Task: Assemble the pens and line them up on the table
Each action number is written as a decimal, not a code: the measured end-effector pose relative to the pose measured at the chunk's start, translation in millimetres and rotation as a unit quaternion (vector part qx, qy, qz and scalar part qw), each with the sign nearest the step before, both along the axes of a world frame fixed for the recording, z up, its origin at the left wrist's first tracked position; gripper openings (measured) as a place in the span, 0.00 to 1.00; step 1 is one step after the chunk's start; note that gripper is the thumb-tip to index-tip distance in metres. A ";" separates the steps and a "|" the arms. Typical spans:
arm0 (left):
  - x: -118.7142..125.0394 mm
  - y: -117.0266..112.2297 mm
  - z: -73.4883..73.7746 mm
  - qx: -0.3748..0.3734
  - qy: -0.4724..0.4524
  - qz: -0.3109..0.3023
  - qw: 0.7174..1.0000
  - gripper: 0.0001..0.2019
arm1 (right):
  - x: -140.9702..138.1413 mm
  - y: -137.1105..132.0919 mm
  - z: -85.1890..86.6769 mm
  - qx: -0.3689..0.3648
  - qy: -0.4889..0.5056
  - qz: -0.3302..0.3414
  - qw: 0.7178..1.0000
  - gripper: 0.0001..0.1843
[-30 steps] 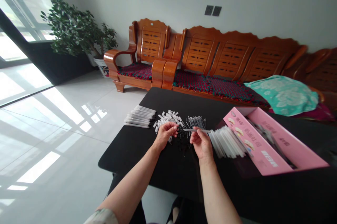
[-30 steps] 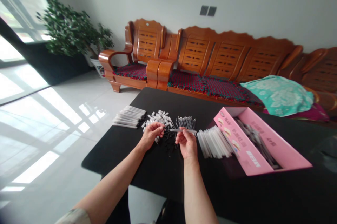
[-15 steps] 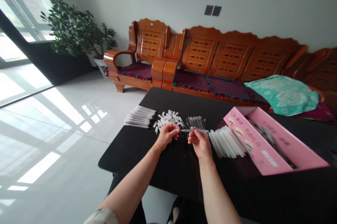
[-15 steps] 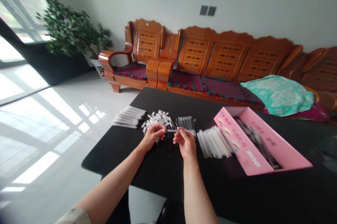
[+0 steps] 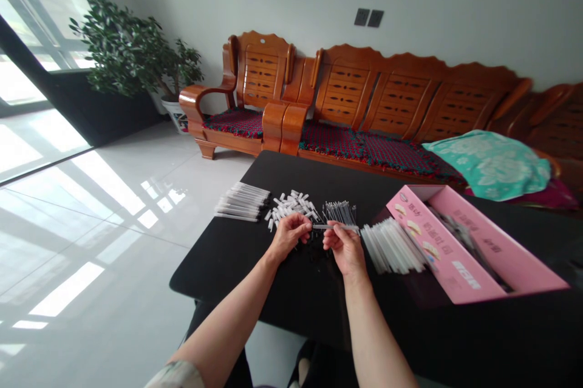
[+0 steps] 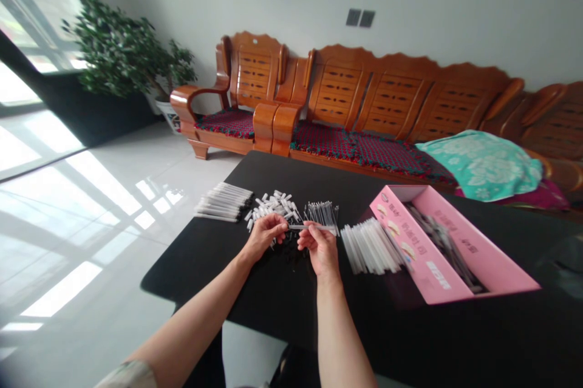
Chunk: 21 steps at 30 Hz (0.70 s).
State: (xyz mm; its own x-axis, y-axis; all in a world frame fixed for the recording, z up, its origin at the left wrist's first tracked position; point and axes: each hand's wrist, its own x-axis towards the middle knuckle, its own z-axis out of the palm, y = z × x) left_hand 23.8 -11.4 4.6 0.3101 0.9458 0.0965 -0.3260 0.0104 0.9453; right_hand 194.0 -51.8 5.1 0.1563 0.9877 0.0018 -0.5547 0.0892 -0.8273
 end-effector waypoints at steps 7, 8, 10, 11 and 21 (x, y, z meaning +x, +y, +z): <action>-0.9 3.5 -4.7 -0.001 -0.025 0.027 0.999 0.16 | 0.8 0.4 0.8 -0.007 0.004 -0.015 1.000 0.14; -1.1 3.8 -4.8 0.000 -0.030 0.032 0.999 0.16 | 0.8 0.3 1.0 -0.006 0.002 -0.016 1.000 0.13; -1.5 4.0 -4.2 0.001 -0.035 0.036 0.999 0.16 | 0.2 -0.2 1.2 -0.002 -0.004 -0.012 1.000 0.13; -1.6 3.9 -3.8 0.000 -0.035 0.037 0.999 0.16 | -0.3 -0.6 1.3 0.001 -0.007 -0.006 1.000 0.13; -1.9 2.5 -1.8 -0.004 -0.025 0.033 0.999 0.16 | -0.6 -8.0 9.6 0.000 -0.002 0.075 0.997 0.30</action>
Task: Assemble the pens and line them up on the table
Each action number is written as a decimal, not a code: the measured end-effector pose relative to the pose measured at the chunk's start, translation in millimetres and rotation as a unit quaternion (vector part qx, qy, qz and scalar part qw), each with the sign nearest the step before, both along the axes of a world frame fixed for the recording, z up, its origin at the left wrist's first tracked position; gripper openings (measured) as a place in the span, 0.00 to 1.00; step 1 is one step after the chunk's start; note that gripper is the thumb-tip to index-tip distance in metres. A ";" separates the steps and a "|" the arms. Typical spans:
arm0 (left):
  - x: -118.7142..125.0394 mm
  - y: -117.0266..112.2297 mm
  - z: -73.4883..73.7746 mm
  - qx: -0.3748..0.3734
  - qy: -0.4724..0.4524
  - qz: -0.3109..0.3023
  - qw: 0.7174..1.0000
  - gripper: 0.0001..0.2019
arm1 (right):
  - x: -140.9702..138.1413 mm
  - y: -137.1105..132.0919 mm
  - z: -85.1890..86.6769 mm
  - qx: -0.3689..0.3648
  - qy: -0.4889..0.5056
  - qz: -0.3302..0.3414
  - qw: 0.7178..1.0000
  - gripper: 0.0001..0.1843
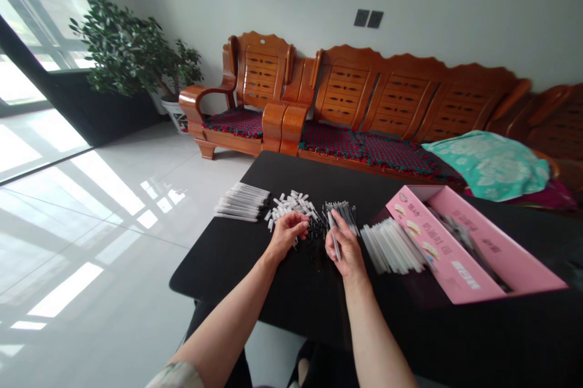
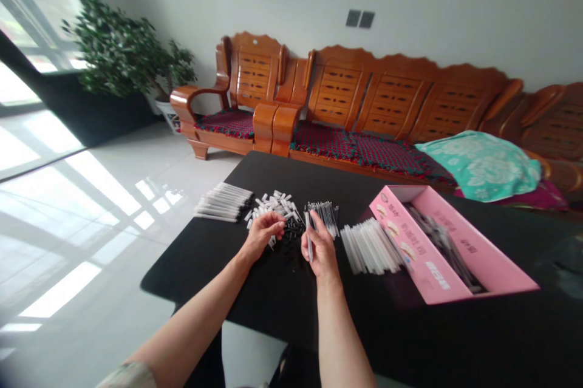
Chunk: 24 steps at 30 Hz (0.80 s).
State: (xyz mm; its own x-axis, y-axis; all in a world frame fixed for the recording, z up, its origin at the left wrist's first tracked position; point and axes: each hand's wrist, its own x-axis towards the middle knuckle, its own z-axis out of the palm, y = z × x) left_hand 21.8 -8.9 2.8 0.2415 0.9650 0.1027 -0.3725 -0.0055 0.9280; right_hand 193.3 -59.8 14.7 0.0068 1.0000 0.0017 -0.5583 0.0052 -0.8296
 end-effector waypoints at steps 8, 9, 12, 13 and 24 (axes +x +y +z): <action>-0.7 -0.4 1.8 -0.007 -0.010 0.008 1.000 0.16 | 2.5 1.0 -7.9 0.025 0.040 0.040 0.998 0.09; -0.9 -0.4 2.1 -0.009 -0.012 0.009 1.000 0.16 | 2.6 1.6 -8.5 0.027 0.049 0.036 0.998 0.10; -1.5 -0.2 2.7 -0.010 -0.017 0.007 1.000 0.16 | 3.3 2.6 -7.8 0.023 0.075 0.006 0.997 0.12; -1.6 0.0 2.7 -0.009 -0.017 0.005 1.000 0.16 | 3.6 2.7 -7.1 0.019 0.082 -0.008 0.996 0.13; 0.2 0.1 1.3 -0.005 -0.024 0.002 1.000 0.16 | 8.3 6.6 -10.1 -0.035 0.153 -0.049 0.986 0.06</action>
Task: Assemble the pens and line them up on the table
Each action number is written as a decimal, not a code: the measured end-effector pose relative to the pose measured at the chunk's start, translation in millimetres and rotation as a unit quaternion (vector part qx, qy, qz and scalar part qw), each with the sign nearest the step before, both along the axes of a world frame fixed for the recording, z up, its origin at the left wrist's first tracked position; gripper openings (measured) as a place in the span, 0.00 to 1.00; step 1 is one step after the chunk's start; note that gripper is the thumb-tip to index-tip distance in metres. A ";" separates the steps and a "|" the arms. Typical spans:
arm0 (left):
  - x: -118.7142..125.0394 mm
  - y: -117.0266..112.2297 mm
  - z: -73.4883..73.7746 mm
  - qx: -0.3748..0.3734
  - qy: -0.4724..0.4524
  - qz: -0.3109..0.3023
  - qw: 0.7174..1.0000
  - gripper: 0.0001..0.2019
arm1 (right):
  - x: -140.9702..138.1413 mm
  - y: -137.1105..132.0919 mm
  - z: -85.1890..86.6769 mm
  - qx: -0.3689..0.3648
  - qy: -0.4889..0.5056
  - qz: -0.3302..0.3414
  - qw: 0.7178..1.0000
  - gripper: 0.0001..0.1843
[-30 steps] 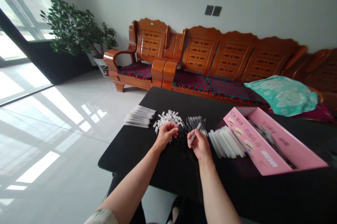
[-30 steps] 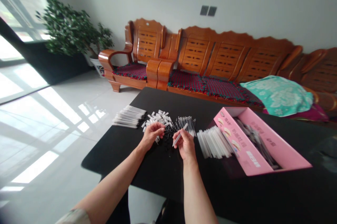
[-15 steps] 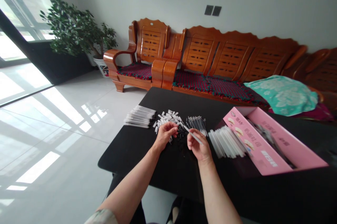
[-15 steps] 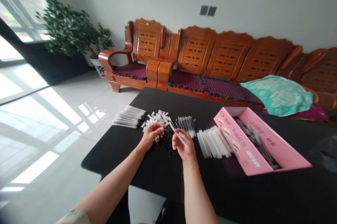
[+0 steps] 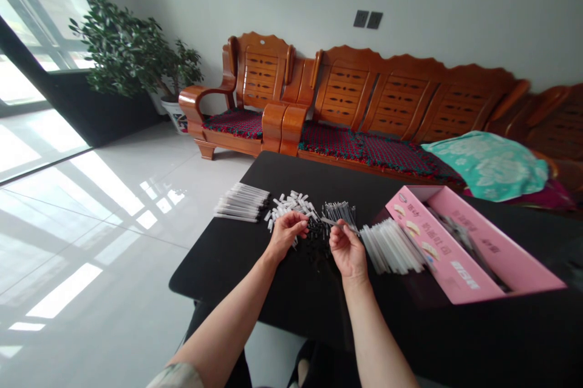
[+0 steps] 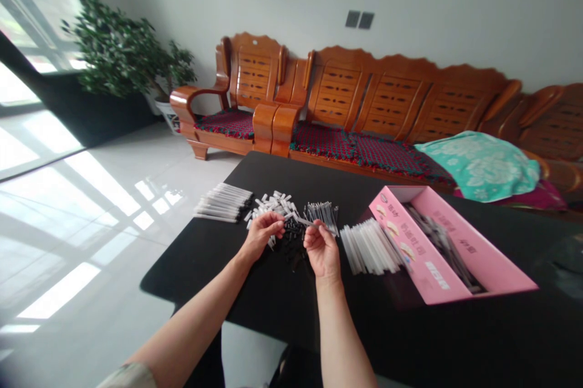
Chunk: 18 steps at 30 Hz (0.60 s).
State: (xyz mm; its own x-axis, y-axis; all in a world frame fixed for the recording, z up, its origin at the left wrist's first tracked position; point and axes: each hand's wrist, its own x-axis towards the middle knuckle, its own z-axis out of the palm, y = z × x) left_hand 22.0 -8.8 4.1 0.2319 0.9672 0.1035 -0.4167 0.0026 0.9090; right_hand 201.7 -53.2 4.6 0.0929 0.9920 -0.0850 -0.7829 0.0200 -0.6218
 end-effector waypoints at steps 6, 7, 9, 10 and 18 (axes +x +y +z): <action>0.4 -0.3 -2.0 -0.003 0.000 -0.021 1.000 0.17 | -3.0 1.2 -1.0 0.028 -0.046 0.017 0.998 0.07; 0.4 -0.2 -2.8 -0.002 0.001 -0.023 1.000 0.17 | -3.8 1.3 -1.3 0.033 -0.057 0.020 0.998 0.07; 0.3 0.0 -4.2 -0.001 0.005 -0.026 1.000 0.17 | -5.1 1.5 -1.6 0.042 -0.077 0.025 0.996 0.08; 0.3 0.2 -4.7 -0.001 0.007 -0.028 1.000 0.17 | -5.8 1.6 -1.5 0.045 -0.085 0.028 0.995 0.08; -0.4 -0.1 -2.6 0.003 0.010 -0.029 1.000 0.16 | -9.9 0.4 2.7 0.053 -0.105 0.042 0.992 0.09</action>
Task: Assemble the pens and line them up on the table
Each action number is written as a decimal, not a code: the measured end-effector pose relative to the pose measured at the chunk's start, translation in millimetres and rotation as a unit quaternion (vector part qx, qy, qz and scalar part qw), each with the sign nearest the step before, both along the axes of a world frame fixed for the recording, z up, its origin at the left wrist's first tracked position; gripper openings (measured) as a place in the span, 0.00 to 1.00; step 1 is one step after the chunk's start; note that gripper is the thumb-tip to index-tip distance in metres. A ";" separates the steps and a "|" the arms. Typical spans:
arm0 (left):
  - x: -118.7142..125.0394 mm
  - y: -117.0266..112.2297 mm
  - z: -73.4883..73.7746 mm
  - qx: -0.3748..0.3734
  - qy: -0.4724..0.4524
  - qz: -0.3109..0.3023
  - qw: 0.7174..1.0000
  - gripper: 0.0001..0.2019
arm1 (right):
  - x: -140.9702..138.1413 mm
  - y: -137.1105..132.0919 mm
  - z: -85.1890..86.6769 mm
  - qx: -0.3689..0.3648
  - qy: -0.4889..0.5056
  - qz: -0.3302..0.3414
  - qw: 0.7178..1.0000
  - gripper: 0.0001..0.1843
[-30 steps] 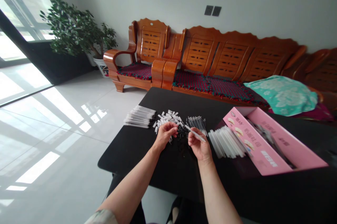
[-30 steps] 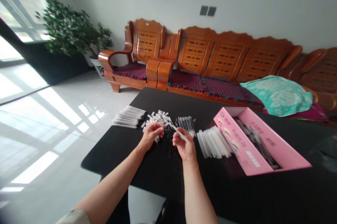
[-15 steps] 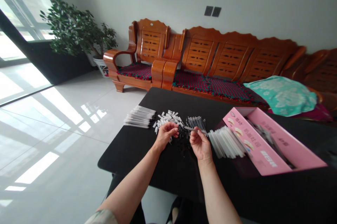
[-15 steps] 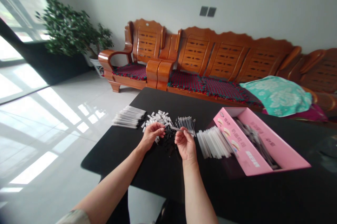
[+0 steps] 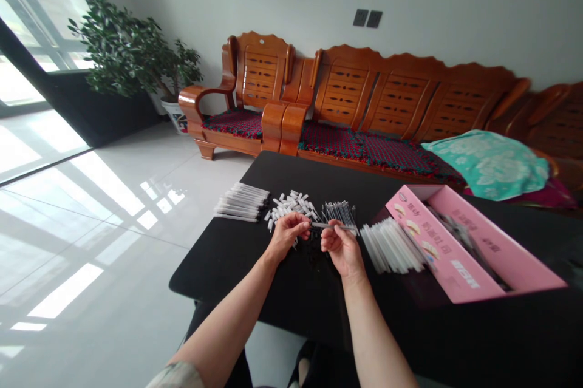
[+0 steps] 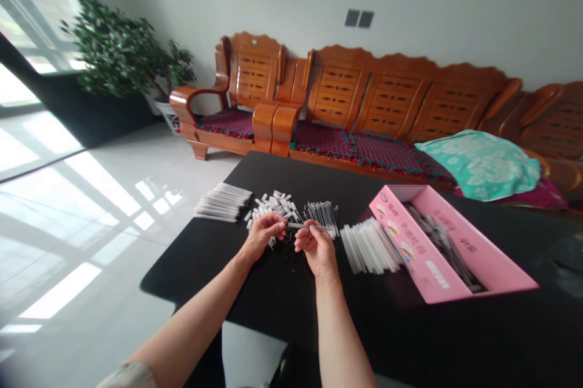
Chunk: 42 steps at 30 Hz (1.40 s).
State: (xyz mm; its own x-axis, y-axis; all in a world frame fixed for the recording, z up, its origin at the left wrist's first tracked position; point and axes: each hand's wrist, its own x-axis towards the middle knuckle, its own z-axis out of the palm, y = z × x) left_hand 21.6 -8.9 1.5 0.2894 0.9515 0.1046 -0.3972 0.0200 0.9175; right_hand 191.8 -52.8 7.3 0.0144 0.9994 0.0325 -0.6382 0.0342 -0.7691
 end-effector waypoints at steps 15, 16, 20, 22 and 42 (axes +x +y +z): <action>0.0 0.3 0.3 -0.006 0.017 0.014 1.000 0.17 | -0.5 -0.2 1.1 0.005 -0.001 -0.003 1.000 0.09; 0.0 0.5 0.1 -0.006 0.017 0.014 1.000 0.17 | -0.5 -0.2 1.1 0.004 -0.003 -0.003 1.000 0.09; -0.2 0.9 -0.8 -0.001 0.020 0.009 1.000 0.17 | -0.4 -0.1 -0.5 0.006 -0.010 0.001 1.000 0.10; -0.3 0.7 -0.8 0.004 0.020 0.008 1.000 0.16 | -0.6 -0.2 -0.9 0.007 -0.015 0.001 1.000 0.11; 0.6 -0.7 -1.6 0.031 0.075 0.033 0.996 0.18 | 2.1 1.9 -6.5 -0.006 -0.035 -0.029 0.999 0.13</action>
State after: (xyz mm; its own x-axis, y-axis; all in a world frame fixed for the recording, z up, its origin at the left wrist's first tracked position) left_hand 22.2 -9.6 -0.1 0.2436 0.9618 0.1246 -0.2542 -0.0607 0.9652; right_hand 194.0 -50.9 0.7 0.0698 0.9973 0.0241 -0.5809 0.0603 -0.8118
